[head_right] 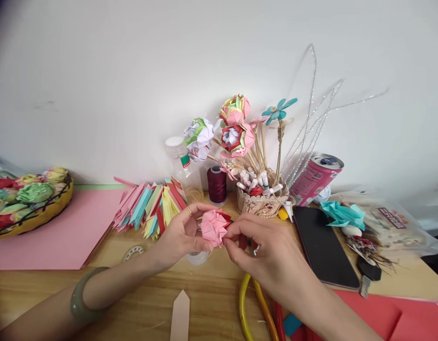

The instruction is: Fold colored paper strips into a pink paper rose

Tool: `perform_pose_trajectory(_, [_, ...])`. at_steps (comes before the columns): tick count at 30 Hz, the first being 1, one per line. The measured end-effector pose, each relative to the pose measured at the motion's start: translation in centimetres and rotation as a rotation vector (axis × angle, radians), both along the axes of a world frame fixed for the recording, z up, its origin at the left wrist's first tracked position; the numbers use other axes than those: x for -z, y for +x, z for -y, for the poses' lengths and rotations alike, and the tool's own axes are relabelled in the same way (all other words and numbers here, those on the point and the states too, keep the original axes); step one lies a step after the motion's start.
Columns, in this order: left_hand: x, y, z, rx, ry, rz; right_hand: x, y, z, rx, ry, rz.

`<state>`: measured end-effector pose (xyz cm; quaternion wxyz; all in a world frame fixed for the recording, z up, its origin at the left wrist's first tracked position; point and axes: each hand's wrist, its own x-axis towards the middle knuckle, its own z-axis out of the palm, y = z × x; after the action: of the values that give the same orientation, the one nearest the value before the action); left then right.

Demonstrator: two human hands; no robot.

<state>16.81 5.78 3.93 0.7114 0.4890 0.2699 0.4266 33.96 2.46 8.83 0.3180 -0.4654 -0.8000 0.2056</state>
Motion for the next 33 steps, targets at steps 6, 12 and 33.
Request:
perform_pose_trajectory(6, [-0.2,0.0,0.0,-0.015,-0.073,0.014,0.0,-0.1,0.0,0.026,-0.044,-0.034])
perform_pose_trajectory(12, [-0.3,0.1,-0.1,-0.022,-0.113,0.056,-0.2,0.6,-0.3,-0.035,-0.233,-0.114])
perform_pose_trajectory(33, [-0.5,0.9,1.3,-0.147,-0.185,0.145,1.8,-0.2,0.8,0.081,0.365,-0.021])
